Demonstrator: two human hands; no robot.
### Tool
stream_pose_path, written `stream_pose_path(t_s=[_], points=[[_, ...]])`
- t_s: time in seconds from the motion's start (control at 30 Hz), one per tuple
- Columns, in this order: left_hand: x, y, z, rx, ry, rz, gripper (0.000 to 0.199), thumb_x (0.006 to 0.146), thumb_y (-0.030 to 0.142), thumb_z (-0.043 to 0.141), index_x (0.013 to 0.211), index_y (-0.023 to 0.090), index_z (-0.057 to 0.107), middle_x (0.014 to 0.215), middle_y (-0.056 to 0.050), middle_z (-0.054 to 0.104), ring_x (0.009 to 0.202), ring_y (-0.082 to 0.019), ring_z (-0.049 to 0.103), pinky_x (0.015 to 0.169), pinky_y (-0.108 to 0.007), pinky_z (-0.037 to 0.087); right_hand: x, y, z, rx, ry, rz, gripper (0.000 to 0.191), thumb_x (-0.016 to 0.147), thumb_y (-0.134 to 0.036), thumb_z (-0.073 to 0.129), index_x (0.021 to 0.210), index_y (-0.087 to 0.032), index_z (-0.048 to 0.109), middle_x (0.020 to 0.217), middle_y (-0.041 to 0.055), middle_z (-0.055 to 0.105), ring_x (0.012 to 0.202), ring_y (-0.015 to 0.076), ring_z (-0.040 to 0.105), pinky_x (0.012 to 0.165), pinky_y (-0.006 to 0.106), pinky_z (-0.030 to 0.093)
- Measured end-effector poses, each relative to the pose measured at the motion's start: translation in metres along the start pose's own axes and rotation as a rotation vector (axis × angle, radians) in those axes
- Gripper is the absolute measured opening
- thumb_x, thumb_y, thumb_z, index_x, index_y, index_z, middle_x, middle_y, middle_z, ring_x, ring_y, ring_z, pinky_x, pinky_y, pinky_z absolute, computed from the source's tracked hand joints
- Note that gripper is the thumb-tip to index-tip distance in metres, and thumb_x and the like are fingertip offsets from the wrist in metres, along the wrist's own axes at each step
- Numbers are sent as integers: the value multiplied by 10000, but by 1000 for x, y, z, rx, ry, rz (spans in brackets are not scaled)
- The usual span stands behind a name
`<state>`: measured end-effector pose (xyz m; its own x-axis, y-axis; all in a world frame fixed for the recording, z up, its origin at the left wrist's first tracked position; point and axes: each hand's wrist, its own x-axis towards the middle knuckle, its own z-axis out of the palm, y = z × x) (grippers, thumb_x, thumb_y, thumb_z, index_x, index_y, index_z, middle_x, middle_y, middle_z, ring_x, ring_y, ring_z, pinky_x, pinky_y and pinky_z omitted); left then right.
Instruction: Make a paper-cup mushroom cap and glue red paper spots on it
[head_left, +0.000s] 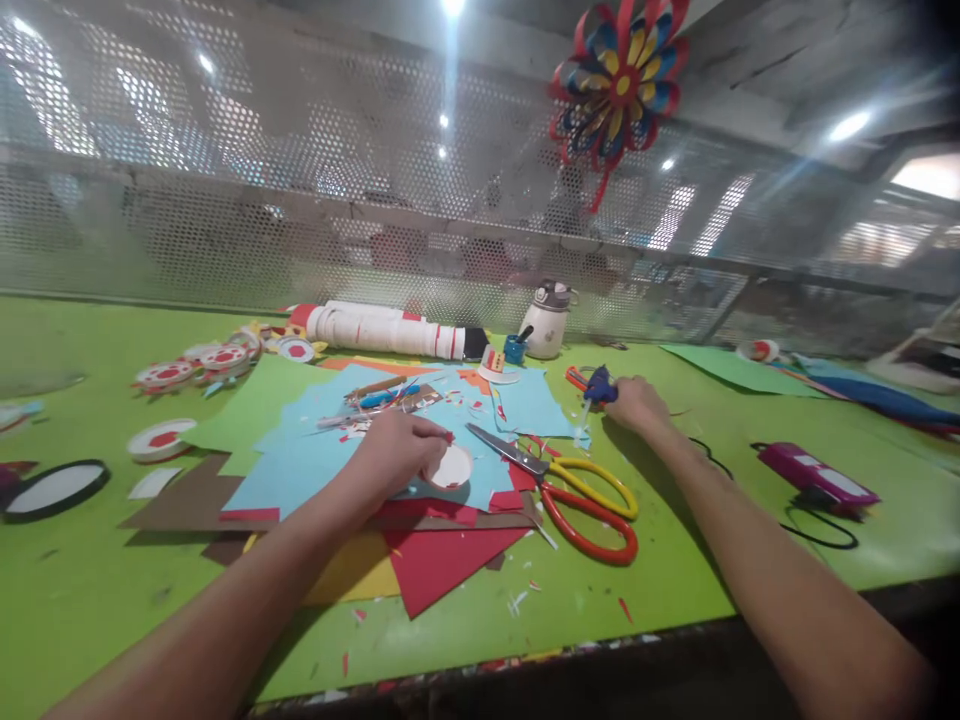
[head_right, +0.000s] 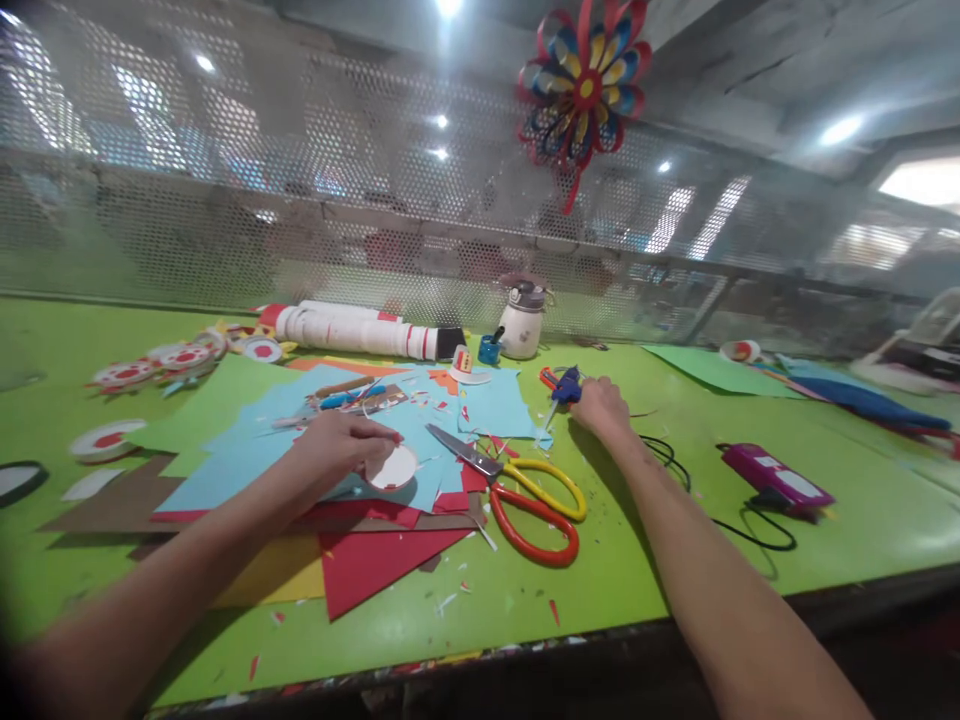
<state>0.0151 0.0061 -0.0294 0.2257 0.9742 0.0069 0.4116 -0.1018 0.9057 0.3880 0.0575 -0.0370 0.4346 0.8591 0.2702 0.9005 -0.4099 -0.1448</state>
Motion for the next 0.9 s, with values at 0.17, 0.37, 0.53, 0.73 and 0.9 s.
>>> stream_pose_path(t_s=[0.17, 0.37, 0.53, 0.73, 0.9], points=[[3, -4, -1, 86, -28, -7, 220, 610, 236, 551, 665, 143, 743, 560, -28, 649, 553, -175, 539, 494, -260, 397, -2, 1, -30, 325, 88, 18, 269, 699, -281, 625, 907, -113, 655, 876, 144, 679, 830, 277, 641, 657, 323, 477], [7, -6, -3, 183, 7, 4, 251, 618, 219, 544, 725, 131, 753, 644, -35, 691, 666, -201, 599, 556, -269, 432, -56, -32, -67, 847, -64, -244, 327, 816, -427, 459, 961, -178, 613, 845, 72, 688, 693, 185, 651, 638, 298, 531], [6, -1, -5, 284, 36, 7, 255, 631, 166, 518, 721, 127, 754, 702, -48, 724, 740, -213, 635, 607, -270, 443, -117, -64, -89, 818, -588, -628, 352, 861, -500, 521, 867, -179, 665, 780, 58, 678, 679, 169, 619, 590, 271, 487], [3, 2, -1, 372, 19, 38, 236, 612, 113, 500, 597, 149, 733, 709, -53, 738, 758, -210, 640, 632, -259, 441, -142, -78, -83, 649, -704, -748, 366, 916, -468, 453, 830, -158, 626, 757, 33, 645, 671, 138, 574, 601, 245, 452], [-1, 3, 1, 441, 16, 77, 290, 656, 139, 491, 743, 157, 768, 730, -50, 746, 723, -196, 637, 649, -261, 454, -143, -79, -76, 561, -665, -733, 387, 918, -507, 423, 845, -177, 612, 816, 16, 638, 718, 142, 548, 634, 243, 428]])
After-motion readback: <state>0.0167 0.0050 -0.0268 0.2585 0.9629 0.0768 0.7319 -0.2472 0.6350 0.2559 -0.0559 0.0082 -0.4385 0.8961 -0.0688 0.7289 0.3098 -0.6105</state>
